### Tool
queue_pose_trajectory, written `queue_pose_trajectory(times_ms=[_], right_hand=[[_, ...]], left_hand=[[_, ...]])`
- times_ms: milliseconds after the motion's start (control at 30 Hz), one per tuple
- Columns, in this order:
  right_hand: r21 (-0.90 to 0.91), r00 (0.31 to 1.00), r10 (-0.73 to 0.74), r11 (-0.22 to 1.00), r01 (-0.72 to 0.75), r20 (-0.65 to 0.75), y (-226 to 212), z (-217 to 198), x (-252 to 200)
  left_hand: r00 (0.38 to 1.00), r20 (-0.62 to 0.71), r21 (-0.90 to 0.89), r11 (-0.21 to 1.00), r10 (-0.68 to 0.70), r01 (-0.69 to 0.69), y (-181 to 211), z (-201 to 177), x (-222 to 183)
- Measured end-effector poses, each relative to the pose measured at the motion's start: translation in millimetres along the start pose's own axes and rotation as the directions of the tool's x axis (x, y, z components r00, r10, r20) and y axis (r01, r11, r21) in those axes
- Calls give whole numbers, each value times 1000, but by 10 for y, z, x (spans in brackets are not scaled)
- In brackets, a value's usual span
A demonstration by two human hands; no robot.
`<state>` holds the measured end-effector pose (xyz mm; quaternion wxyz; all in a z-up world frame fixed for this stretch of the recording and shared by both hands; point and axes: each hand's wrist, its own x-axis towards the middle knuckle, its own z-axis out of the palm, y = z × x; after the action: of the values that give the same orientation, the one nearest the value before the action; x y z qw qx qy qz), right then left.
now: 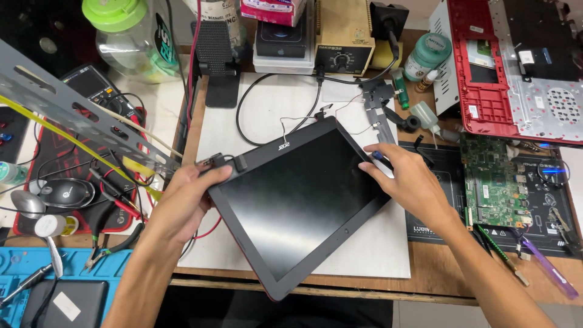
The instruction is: Disassembling a laptop screen assembly using a screwdriver and prying tool
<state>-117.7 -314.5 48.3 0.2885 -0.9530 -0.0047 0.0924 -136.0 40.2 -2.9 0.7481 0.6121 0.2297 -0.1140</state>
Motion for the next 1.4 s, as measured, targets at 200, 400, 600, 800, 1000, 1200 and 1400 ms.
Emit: queue_pose_trajectory(times_ms=[200,400,600,800,1000,1200,1400], right_hand=[[-183,999,-49,982,45,-18,85,129,412],[-50,969,-246,968,245,-22,19,49,524],[-8,987,89,996,-88,133,-108,-108,28],[36,965,232,971,-237,122,-141,-63,-239],[250,914,336,887,-388,227,-180,-58,-381],[715,951,84,641,-280,298,349,67,20],[389,881,121,864,-320,457,192,-257,333]], left_hand=[[999,-25,-63,998,20,-22,-184,-35,-94],[995,-92,-205,978,-42,23,-315,-65,-456],[951,-258,-337,939,-168,74,-487,-105,-817],[930,-259,-436,891,-263,130,-413,231,-1110],[936,-189,-522,838,-297,161,-419,461,-1336],[961,228,-102,978,-155,182,-1122,403,-1201],[879,474,-364,897,-52,250,-1004,544,-1186]])
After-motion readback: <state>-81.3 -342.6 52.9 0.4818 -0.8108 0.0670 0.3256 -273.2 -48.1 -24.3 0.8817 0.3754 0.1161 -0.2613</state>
